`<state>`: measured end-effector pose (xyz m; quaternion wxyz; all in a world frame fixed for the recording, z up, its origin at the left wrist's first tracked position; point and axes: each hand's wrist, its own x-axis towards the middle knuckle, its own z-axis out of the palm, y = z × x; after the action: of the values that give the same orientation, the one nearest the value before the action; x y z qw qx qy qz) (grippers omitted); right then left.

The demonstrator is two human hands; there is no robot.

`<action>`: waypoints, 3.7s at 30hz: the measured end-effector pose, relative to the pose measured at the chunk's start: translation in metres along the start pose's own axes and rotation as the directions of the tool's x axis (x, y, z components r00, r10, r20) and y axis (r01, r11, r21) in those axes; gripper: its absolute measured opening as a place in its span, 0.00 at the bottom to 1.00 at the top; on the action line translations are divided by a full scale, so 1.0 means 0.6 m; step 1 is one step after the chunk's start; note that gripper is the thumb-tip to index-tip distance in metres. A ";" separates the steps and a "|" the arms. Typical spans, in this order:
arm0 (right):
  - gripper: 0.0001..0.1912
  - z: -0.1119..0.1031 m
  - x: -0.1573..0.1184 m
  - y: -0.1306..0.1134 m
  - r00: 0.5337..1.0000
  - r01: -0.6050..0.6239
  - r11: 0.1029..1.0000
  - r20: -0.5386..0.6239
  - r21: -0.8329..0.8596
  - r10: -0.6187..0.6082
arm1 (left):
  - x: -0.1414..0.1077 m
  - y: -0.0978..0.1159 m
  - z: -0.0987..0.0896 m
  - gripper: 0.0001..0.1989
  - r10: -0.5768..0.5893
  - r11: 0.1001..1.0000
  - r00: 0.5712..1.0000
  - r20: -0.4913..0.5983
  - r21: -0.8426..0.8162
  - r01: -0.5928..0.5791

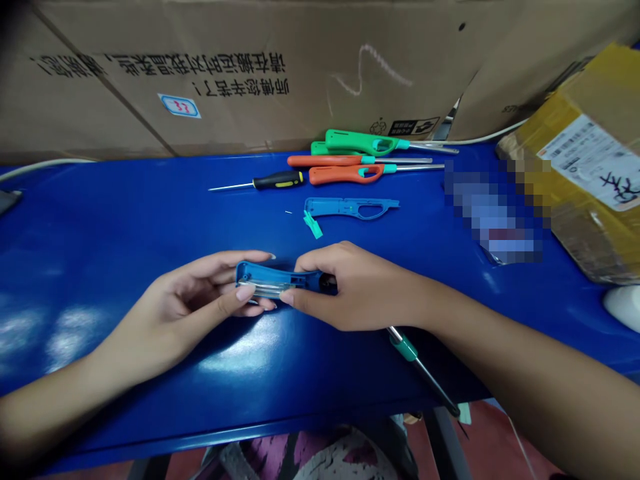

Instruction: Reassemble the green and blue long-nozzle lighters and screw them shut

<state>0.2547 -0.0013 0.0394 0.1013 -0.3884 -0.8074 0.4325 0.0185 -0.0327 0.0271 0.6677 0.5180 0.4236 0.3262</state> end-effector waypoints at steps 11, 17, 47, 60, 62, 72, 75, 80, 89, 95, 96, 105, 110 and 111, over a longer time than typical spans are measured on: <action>0.15 0.000 0.001 0.002 1.000 -0.031 0.999 0.000 0.014 0.031 | 0.003 -0.002 0.001 0.18 -0.015 0.998 1.000 -0.022 -0.057 0.014; 0.15 0.001 0.001 0.003 1.000 -0.028 0.999 -0.004 0.022 0.028 | 0.003 -0.001 0.000 0.19 -0.041 0.998 0.999 -0.031 -0.050 0.040; 0.14 -0.001 0.010 0.010 0.997 -0.039 0.999 -0.069 0.012 0.040 | 0.004 -0.004 -0.037 0.11 0.642 0.254 0.694 0.327 0.763 -0.595; 0.05 0.017 0.004 0.003 0.938 0.299 0.949 -0.149 -0.104 -0.312 | 0.000 -0.003 -0.032 0.10 0.744 0.163 0.571 0.347 0.735 -0.658; 0.05 0.020 0.006 0.008 0.938 0.273 0.951 -0.177 -0.149 -0.297 | 0.003 -0.006 -0.034 0.13 0.704 0.198 0.633 0.321 0.768 -0.609; 0.11 0.021 -0.001 0.017 0.901 0.207 0.806 -0.213 -0.555 -0.378 | 0.029 -0.027 -0.051 0.23 0.464 0.392 0.859 0.217 0.819 -0.419; 0.11 0.022 0.000 0.017 0.894 0.189 0.809 -0.243 -0.556 -0.376 | 0.027 -0.030 -0.048 0.21 0.465 0.444 0.864 0.193 0.794 -0.416; 0.11 0.029 0.002 0.021 0.885 0.270 0.786 -0.177 -0.556 -0.430 | 0.023 -0.031 -0.040 0.21 0.444 0.468 0.881 0.161 0.797 -0.381; 0.13 0.030 0.008 0.025 0.922 0.263 0.826 -0.123 -0.498 -0.367 | 0.012 -0.019 -0.032 0.19 0.410 0.437 0.891 0.194 0.816 -0.379; 0.20 -0.005 -0.011 0.017 0.967 0.128 0.855 -0.128 -0.502 -0.220 | 0.012 -0.020 -0.032 0.12 0.460 0.428 0.868 0.186 0.810 -0.400; 0.23 -0.014 -0.020 0.018 0.981 0.058 0.851 -0.130 -0.522 -0.146 | 0.013 -0.020 -0.033 0.11 0.467 0.420 0.864 0.189 0.813 -0.405; 0.02 -0.049 -0.054 0.024 0.999 -0.039 0.843 -0.012 -0.536 0.038 | 0.016 -0.022 -0.035 0.07 0.473 0.456 0.858 0.199 0.778 -0.432; 0.04 -0.055 -0.045 0.023 0.998 0.015 0.844 -0.049 -0.537 -0.049 | 0.017 -0.026 -0.035 0.07 0.457 0.486 0.868 0.191 0.764 -0.424; 0.06 -0.055 -0.043 0.023 0.994 0.032 0.834 -0.065 -0.550 -0.082 | 0.017 -0.027 -0.034 0.07 0.455 0.488 0.870 0.190 0.764 -0.422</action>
<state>0.2963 0.0055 0.0530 0.0335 -0.3952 -0.9034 0.1629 0.0041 -0.0193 0.0069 0.2582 0.8403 0.3891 0.2755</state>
